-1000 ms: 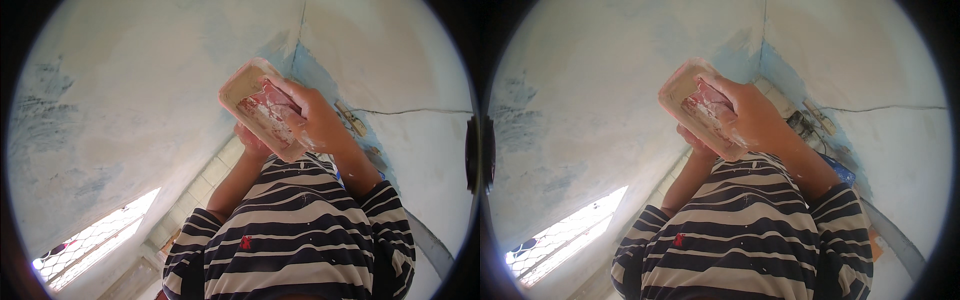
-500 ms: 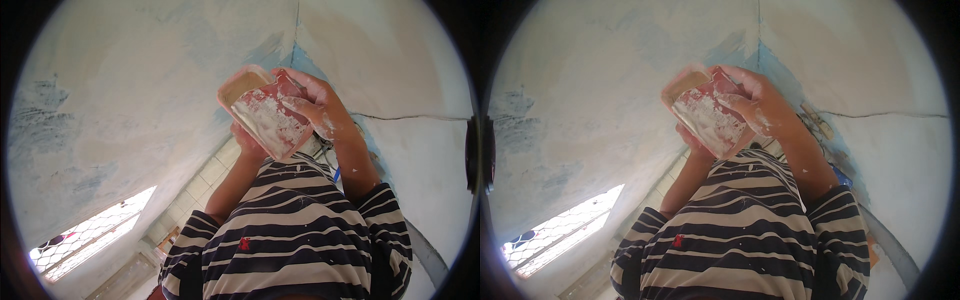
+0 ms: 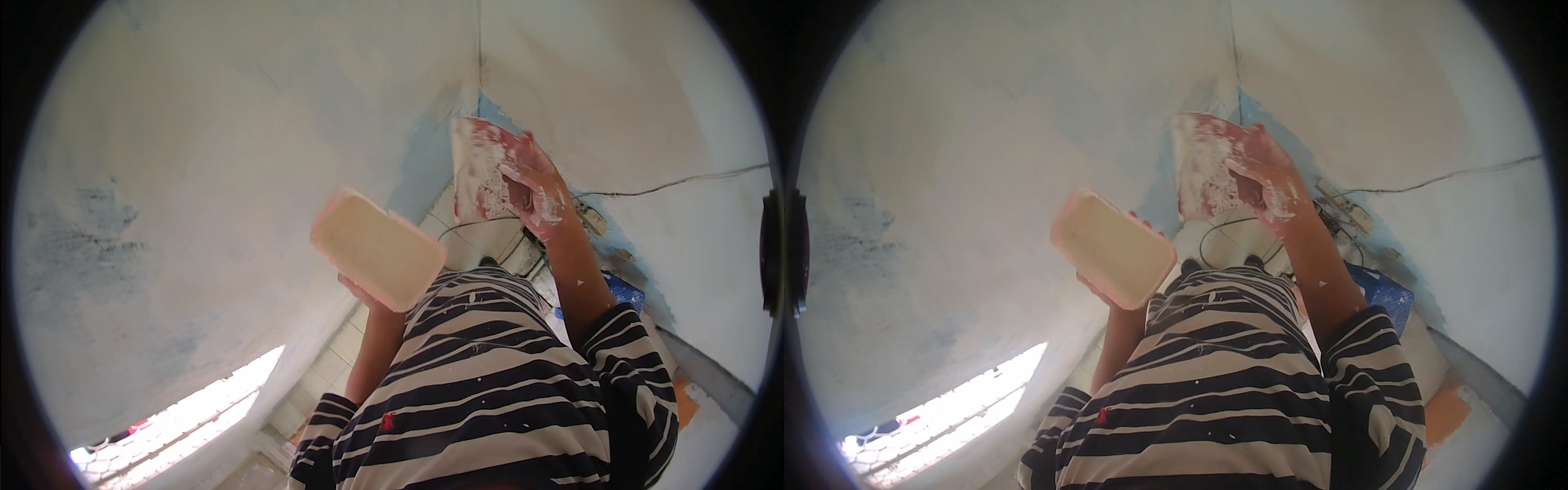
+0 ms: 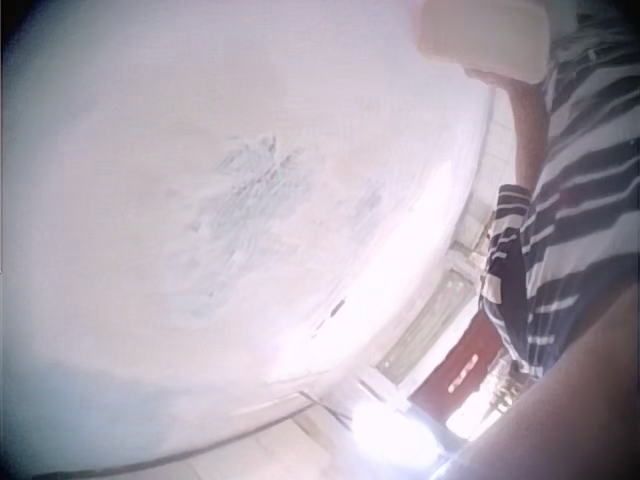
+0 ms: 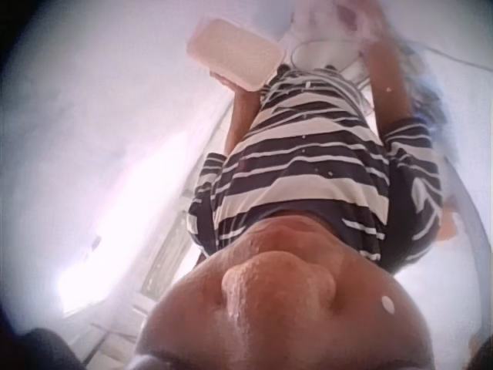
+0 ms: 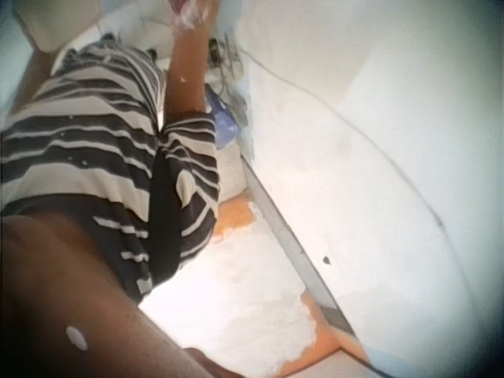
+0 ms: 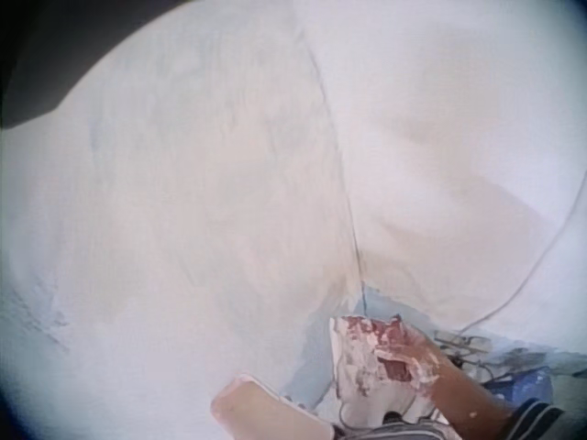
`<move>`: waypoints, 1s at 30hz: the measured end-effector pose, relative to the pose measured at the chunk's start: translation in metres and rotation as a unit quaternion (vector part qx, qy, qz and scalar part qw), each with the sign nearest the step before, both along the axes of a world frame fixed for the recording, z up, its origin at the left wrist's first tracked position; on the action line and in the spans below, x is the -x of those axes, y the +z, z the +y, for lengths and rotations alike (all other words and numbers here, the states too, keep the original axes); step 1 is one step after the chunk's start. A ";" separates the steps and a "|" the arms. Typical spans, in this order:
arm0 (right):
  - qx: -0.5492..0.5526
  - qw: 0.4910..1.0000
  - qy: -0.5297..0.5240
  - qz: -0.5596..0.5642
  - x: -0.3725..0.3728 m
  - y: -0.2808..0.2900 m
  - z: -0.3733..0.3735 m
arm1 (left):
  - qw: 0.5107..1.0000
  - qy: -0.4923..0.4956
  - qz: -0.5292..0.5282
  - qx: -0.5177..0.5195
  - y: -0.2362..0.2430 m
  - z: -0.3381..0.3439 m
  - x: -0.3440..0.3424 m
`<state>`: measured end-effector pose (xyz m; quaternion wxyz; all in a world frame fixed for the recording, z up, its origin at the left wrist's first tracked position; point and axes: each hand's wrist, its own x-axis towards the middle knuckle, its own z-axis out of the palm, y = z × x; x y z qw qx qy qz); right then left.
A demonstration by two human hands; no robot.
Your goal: The person applies white putty to a wall using a putty knife, repeatedly taking the putty from a pink container and smoothing it over the wall surface in a room under repair.
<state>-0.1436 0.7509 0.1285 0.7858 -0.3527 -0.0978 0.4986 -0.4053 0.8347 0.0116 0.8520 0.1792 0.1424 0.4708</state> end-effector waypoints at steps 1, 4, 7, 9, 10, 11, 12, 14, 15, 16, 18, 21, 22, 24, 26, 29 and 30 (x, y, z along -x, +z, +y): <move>0.016 1.000 -0.020 -0.006 -0.012 -0.018 -0.011 | 0.999 -0.017 -0.036 -0.013 -0.002 0.000 -0.004; 0.050 0.997 -0.059 -0.021 -0.021 -0.062 -0.017 | 0.997 -0.041 -0.060 -0.035 0.012 0.006 0.012; 0.076 0.985 -0.128 -0.081 -0.061 -0.160 -0.030 | 0.994 -0.065 -0.084 -0.022 0.026 0.005 0.022; 0.075 0.975 -0.179 -0.110 -0.082 -0.225 -0.015 | 0.991 -0.086 -0.098 -0.008 0.024 0.007 0.032; 0.096 0.973 -0.184 -0.097 -0.080 -0.244 0.003 | 0.995 -0.075 -0.071 -0.010 0.030 0.008 0.045; 0.130 0.968 -0.192 -0.093 -0.088 -0.266 0.011 | 0.996 -0.067 -0.053 0.002 0.024 0.007 0.048; 0.104 0.965 -0.222 -0.089 -0.102 -0.294 0.019 | 0.995 -0.081 -0.057 0.007 0.024 0.002 0.045; 0.131 0.956 -0.247 -0.092 -0.099 -0.319 0.047 | 0.997 -0.044 0.010 0.055 0.035 -0.003 0.052; 0.169 0.948 -0.248 -0.108 -0.090 -0.311 0.074 | 0.997 -0.044 0.023 0.051 0.038 -0.003 0.067; 0.115 0.946 -0.290 -0.086 -0.103 -0.315 0.094 | 0.997 -0.039 0.011 0.064 0.038 -0.007 0.070; 0.075 0.939 -0.332 -0.051 -0.121 -0.333 0.121 | 0.996 -0.031 0.026 0.085 0.043 -0.006 0.059; 0.235 0.912 -0.312 -0.127 -0.107 -0.331 0.165 | 0.993 -0.017 0.072 0.090 0.049 -0.008 0.063; 0.275 0.887 -0.295 -0.222 -0.095 -0.322 0.182 | 0.993 -0.010 0.080 0.088 0.050 -0.007 0.063; 0.295 0.822 -0.305 -0.380 -0.051 -0.323 0.194 | 0.992 0.009 0.076 0.104 0.052 -0.007 0.059; 0.239 0.832 -0.287 -0.411 0.016 -0.333 0.180 | 0.987 0.027 0.077 0.140 0.052 -0.007 0.061; 0.214 0.876 -0.104 -0.419 0.081 -0.363 0.129 | 0.983 0.031 0.098 0.150 0.058 -0.001 0.048; 0.247 0.858 -0.120 -0.434 0.073 -0.362 0.123 | 0.983 0.033 0.125 0.127 0.060 0.000 0.045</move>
